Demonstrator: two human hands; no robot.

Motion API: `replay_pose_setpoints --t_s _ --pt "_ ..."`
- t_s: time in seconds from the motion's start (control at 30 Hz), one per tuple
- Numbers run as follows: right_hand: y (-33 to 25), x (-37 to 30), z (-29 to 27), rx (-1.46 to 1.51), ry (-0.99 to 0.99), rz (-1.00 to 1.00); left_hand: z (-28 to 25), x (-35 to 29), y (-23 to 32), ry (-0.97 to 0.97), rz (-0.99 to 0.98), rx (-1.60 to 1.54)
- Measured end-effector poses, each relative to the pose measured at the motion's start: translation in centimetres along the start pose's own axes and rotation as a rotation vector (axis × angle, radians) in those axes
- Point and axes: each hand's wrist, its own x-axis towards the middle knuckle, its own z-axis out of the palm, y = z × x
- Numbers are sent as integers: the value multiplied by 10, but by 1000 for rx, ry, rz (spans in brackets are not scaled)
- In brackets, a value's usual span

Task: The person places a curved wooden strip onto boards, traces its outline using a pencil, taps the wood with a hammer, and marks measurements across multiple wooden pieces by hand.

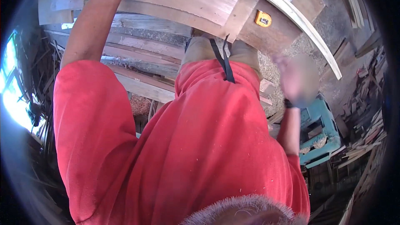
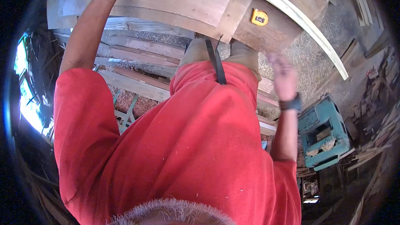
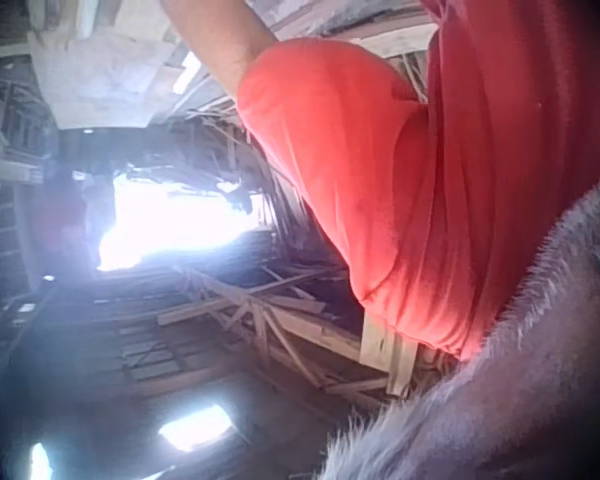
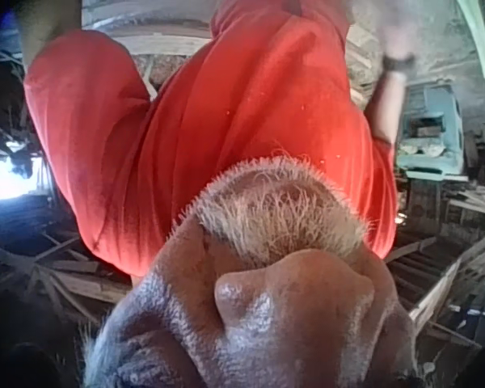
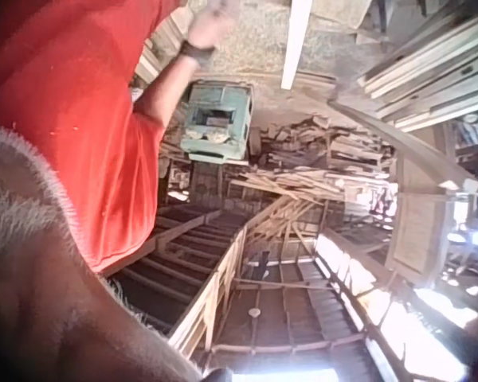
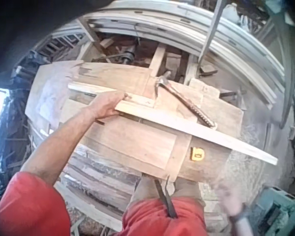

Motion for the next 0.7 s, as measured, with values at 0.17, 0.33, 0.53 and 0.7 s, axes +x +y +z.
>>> replay_pose_setpoints --t_s 0.17,0.33,0.53,0.7 --pt "173 -65 67 -250 97 421 0 8 5 -57 -36 5" --pt "153 -14 93 721 207 878 2 -17 -1 -21 -37 77" --pt "177 4 88 -386 -448 492 2 4 3 -30 -16 85" --pt "203 -71 55 664 223 936 -5 -12 3 -111 -116 105"
